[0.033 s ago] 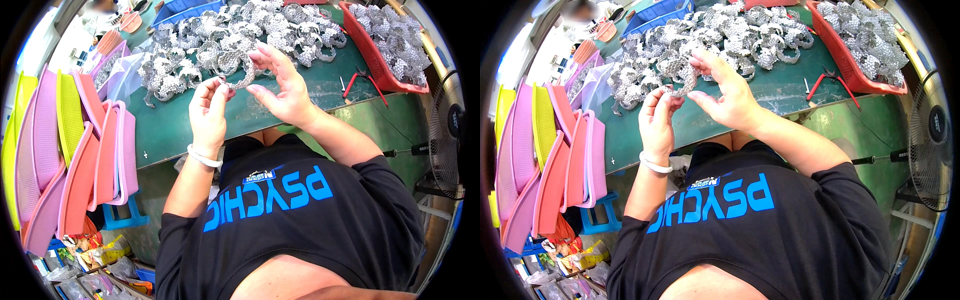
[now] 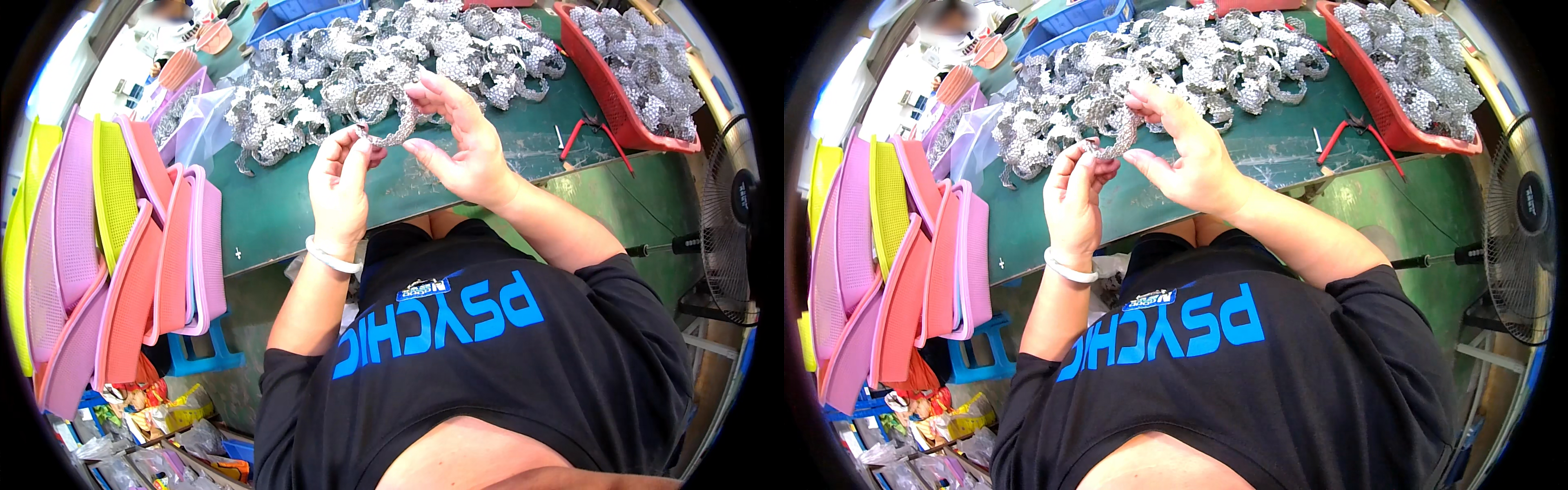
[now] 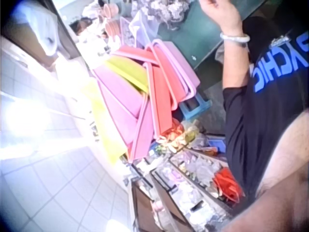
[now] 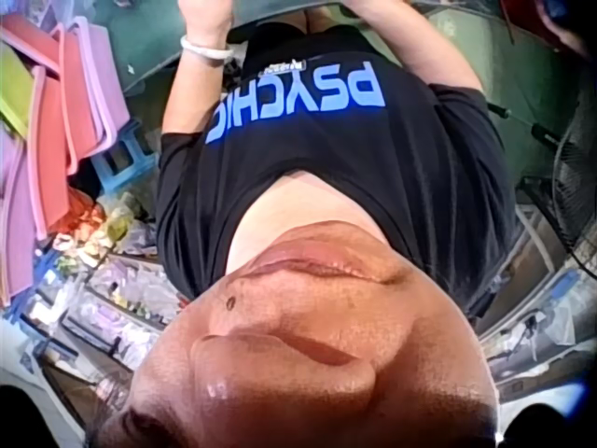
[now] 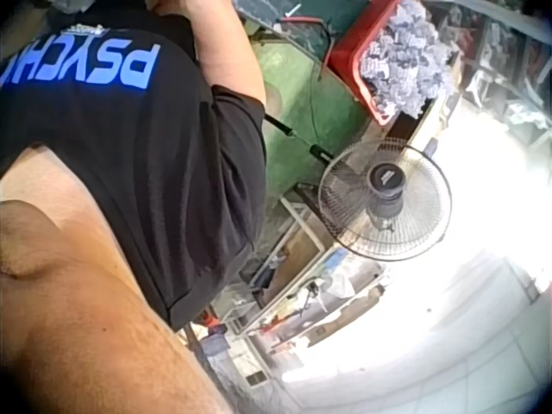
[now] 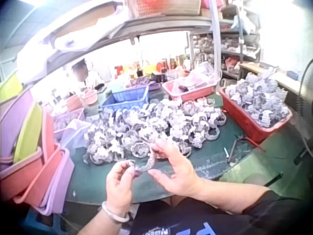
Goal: The person handles perforated metal rings, turning them over and touching the edges to check for defects before placing them into a bin.
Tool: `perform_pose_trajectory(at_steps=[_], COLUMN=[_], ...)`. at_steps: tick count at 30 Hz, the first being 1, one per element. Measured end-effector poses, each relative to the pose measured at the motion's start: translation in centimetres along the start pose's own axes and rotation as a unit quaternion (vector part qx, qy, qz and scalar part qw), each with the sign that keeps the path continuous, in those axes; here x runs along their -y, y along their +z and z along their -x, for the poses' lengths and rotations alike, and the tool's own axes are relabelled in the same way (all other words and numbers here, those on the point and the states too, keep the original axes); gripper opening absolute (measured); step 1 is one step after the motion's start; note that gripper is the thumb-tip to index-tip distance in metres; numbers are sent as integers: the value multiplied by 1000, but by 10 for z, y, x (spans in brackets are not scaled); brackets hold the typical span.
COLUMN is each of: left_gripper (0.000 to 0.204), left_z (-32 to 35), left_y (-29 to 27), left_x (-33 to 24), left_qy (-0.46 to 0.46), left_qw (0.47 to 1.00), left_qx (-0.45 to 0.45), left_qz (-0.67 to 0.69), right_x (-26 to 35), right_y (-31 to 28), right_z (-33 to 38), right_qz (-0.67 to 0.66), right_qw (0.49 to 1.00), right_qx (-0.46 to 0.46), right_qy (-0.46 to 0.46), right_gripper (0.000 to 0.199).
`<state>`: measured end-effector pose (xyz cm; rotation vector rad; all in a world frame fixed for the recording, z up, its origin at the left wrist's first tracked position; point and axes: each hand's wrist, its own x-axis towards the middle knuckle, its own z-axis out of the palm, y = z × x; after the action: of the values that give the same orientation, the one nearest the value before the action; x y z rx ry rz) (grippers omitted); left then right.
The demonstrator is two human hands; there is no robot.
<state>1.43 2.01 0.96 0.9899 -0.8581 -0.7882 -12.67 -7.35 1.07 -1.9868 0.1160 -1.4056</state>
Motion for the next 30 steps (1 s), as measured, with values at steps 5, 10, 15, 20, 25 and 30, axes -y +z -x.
perform_pose_trajectory(at_steps=[5, 10, 15, 20, 25, 30], left_gripper=[20, 22, 23, 22, 23, 29], left_z=[-2, -4, -6, -6, -3, -3], left_y=[-4, -7, -11, -11, -8, -2], left_x=[0, -2, -4, -5, -6, -10], left_qy=[-52, -86, -115, -122, -115, -99], left_qw=[994, 988, 981, 981, 984, 989], left_qx=[19, 25, 33, 14, -21, -21], left_qz=[97, 130, 150, 151, 132, 110], right_x=[0, 4, 5, 5, 3, 1], right_y=[1, 2, 3, 2, 1, 0], right_z=[2, 0, 0, 0, 0, 0], right_qz=[-6, -8, -20, -69, -117, -143], right_qw=[1000, 999, 999, 996, 987, 982], right_qx=[-2, -35, -38, -35, -15, 20], right_qy=[-7, -10, 1, 43, 106, 124], right_gripper=[66, 57, 55, 53, 46, 47])
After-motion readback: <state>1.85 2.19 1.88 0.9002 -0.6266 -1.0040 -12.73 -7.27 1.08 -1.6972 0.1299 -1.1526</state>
